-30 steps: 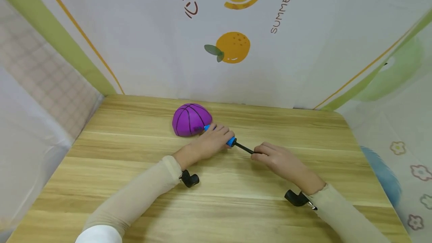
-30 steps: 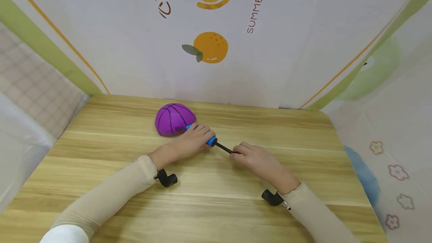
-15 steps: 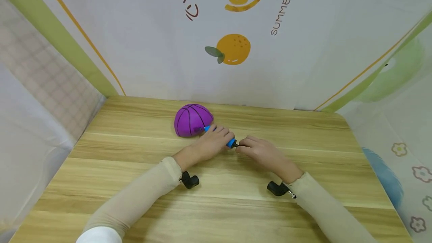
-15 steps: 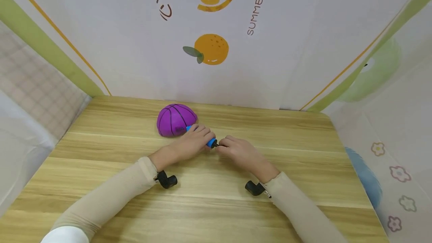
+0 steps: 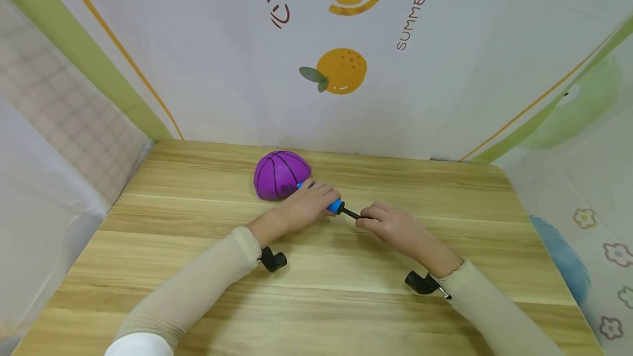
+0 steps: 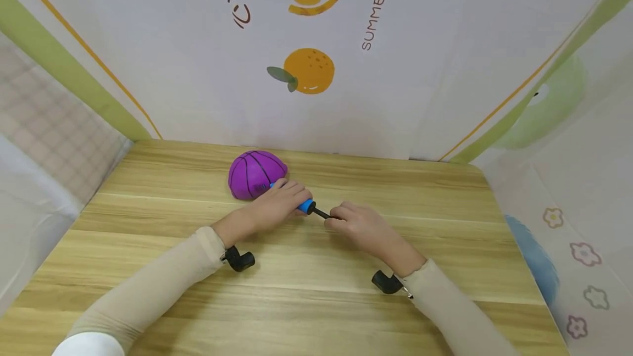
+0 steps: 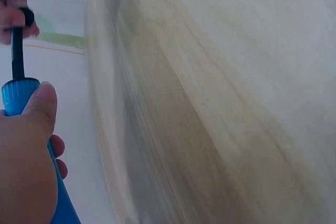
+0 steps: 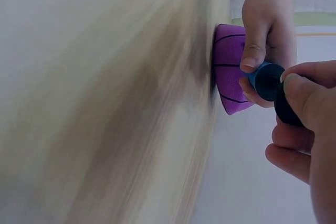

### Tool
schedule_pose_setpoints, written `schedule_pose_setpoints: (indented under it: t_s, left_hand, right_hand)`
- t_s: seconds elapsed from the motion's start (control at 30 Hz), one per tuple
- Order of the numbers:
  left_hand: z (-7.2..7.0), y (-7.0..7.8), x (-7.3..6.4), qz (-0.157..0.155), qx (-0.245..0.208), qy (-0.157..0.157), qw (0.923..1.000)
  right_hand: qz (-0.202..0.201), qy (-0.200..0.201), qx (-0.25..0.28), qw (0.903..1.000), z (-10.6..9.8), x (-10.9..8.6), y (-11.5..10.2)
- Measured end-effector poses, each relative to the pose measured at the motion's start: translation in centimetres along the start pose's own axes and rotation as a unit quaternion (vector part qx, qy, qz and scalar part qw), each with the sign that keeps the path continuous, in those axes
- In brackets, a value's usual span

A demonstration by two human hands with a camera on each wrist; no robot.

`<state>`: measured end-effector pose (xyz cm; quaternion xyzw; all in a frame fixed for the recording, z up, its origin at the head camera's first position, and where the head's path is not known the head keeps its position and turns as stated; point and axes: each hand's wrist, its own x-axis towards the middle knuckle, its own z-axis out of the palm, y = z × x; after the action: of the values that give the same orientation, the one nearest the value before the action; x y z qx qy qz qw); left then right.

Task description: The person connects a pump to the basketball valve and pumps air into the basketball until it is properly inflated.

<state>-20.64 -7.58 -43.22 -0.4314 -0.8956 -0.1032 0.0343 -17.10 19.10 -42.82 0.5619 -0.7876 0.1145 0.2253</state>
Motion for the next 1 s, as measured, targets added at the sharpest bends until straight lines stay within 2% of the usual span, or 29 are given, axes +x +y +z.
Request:
schedule_pose_setpoints:
  t_s: [0.2,0.57,0.9,1.0]
  left_hand:
    - [0.0,0.0,-0.1,0.003,0.008,0.0,1.0]
    - [0.0,-0.3,0.0,0.009,0.008,0.005,0.9999]
    - [0.3,0.1,0.2,0.002,0.027,-0.001,0.9996]
    - [0.3,0.2,0.2,-0.001,0.029,-0.002,0.9996]
  right_hand:
    - [0.004,-0.015,-0.006,0.9999,-1.6,-1.4,-0.9]
    - [0.019,-0.011,-0.006,0.9997,-3.6,-3.8,-1.6]
    - [0.019,-0.012,0.005,0.9997,-3.3,-3.0,-1.4]
    - [0.026,-0.027,0.007,0.9993,-2.8,-2.3,-1.1]
